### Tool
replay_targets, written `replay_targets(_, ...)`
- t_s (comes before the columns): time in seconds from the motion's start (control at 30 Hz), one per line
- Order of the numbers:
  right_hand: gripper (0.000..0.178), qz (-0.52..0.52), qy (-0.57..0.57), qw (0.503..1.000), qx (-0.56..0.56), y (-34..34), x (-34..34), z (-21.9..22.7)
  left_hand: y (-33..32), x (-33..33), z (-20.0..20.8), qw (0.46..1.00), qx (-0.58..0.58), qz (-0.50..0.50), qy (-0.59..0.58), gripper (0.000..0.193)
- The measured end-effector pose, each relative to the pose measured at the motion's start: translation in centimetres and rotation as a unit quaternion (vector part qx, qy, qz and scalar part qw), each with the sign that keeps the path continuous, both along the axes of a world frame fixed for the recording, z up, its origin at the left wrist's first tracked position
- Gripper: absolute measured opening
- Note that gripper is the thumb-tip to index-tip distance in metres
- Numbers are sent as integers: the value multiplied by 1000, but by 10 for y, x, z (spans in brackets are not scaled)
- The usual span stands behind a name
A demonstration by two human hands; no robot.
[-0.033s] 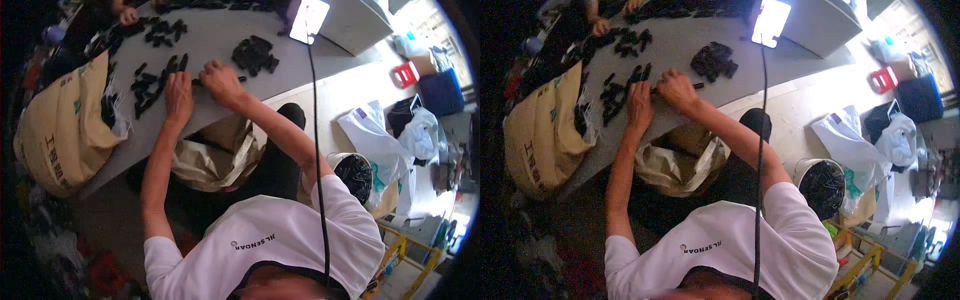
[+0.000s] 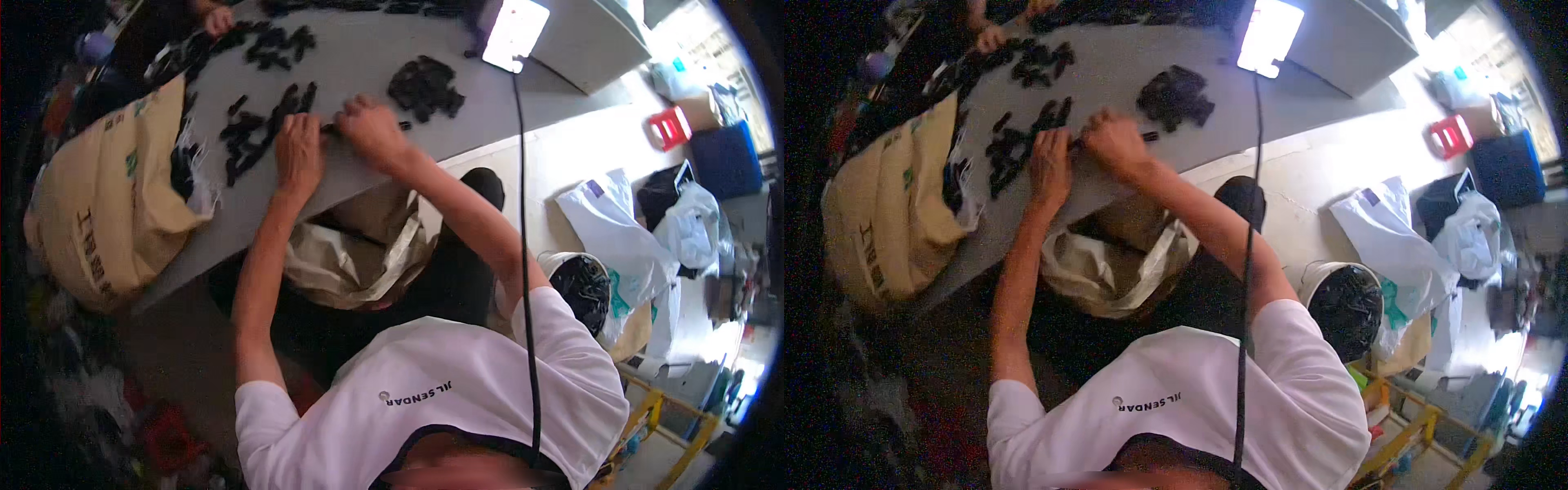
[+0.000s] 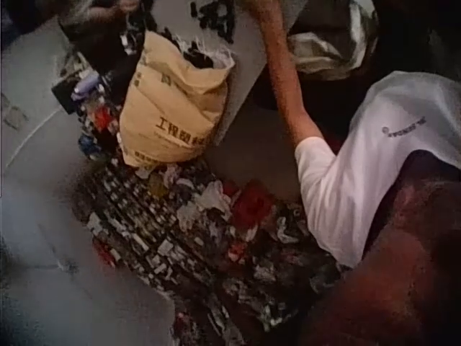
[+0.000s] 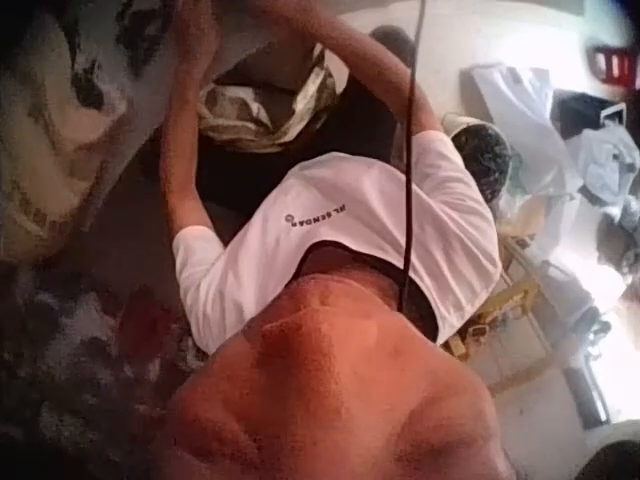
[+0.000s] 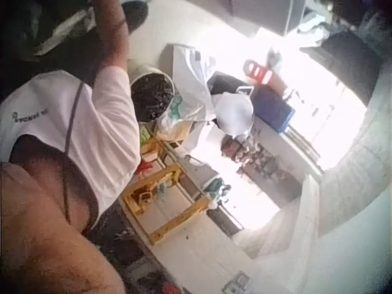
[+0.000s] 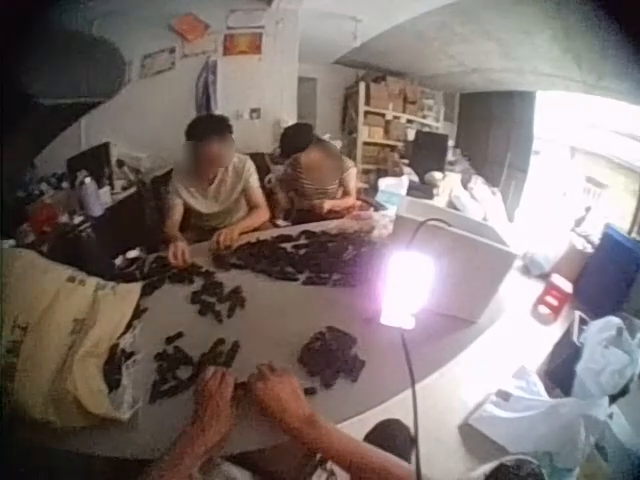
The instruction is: The person repeatedly picks up plastic components from the table, connects them together by hand, and drops the assembled parts into a bag.
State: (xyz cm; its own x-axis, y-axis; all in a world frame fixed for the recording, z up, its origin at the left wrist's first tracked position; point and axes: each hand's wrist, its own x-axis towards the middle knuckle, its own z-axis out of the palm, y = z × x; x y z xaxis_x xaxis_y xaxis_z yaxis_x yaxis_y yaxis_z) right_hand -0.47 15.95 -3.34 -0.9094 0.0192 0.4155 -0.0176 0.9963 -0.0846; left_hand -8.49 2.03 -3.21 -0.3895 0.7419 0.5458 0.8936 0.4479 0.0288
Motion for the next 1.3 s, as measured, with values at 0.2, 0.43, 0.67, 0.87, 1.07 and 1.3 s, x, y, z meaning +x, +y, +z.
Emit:
replay_targets(0.2,17,43,148,970,-189,52,24,10,-27,0,8,924,249,18,-290,17)
replay_targets(0.43,14,-11,81,972,-221,55,39,22,-46,18,18,700,392,-95,-589,4)
replay_targets(0.67,18,-92,-2,993,-76,37,42,29,-52,37,8,697,381,-80,-603,11)
replay_targets(0.87,16,-129,-40,991,-12,39,45,14,-56,43,10,678,353,-64,-642,12)
replay_targets(1.07,13,3,20,962,-273,6,60,26,-50,53,14,678,310,-56,-664,21)
replay_targets(1.3,18,155,54,910,-382,-22,63,28,-46,67,15,724,280,-85,-624,30)
